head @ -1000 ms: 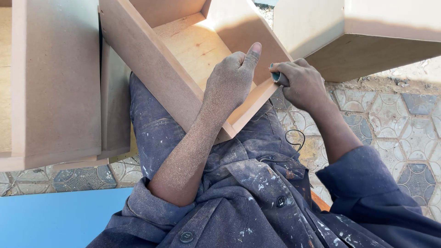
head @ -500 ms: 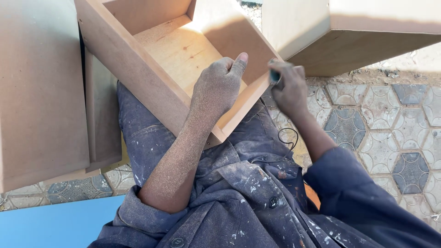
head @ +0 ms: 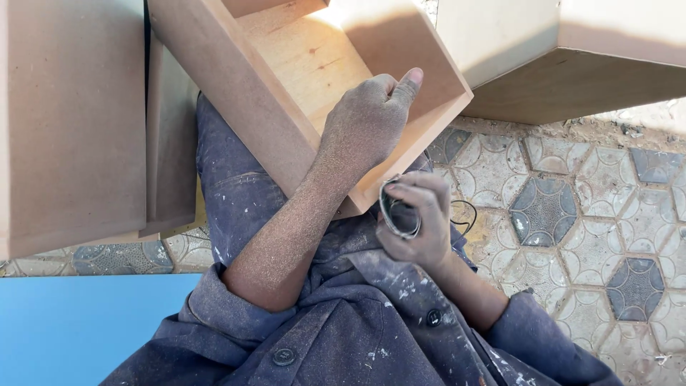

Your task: Sanding the edges and corners of a wooden drawer box using a sanding block.

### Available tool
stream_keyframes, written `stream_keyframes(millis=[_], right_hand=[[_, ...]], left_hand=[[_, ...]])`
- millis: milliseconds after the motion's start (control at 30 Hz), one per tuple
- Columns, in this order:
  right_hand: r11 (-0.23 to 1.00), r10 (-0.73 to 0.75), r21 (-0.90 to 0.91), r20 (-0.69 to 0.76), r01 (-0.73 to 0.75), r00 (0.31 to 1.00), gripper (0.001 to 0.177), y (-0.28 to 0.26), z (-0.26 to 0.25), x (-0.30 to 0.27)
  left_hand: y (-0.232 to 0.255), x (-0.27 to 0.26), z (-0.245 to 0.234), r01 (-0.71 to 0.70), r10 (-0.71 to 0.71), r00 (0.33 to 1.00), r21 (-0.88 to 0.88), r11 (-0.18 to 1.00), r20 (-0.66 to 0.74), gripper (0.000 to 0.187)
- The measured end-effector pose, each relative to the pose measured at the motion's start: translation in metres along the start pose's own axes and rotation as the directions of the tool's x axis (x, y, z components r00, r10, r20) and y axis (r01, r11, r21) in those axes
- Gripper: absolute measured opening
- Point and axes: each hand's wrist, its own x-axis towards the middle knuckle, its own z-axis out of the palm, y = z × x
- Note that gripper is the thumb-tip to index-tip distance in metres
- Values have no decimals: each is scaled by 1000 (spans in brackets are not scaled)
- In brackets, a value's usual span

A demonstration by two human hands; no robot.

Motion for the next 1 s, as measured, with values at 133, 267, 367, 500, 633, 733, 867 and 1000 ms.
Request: stream_keyframes(millis=[133, 267, 367, 500, 633, 733, 867, 1000], right_hand=[[930, 367, 51, -25, -365, 930, 45, 5, 4, 19], [878, 478, 69, -37, -474, 878, 49, -8, 2, 22], [958, 286, -41, 8, -285, 958, 50, -16, 4, 14], [987, 141, -91, 65, -135, 988, 47, 0, 7, 5], [938, 330, -108, -4, -329, 944, 48, 1, -2, 27], [860, 500, -146, 45, -490, 865, 48, -3, -11, 31], [986, 130, -124, 180, -109, 975, 40, -29, -5, 10], [999, 23, -45, 129, -17, 991, 35, -10, 0, 13]], left_hand=[[1, 0, 0, -9, 10, 1000, 15, 1000, -16, 52], [2, -2, -2, -5, 5, 1000, 21, 1000, -7, 52], [2, 0, -1, 3, -3, 1000, 23, 1000, -2, 54], [-4, 3, 5, -44, 45, 998, 30, 999, -41, 54], [-1, -1, 1, -14, 15, 1000, 36, 999, -21, 52], [0, -1, 1, -13, 15, 999, 44, 999, -39, 53], [-3, 0, 4, -2, 3, 1000, 36, 999, -31, 56], [-9, 6, 10, -62, 69, 994, 80, 995, -88, 55]])
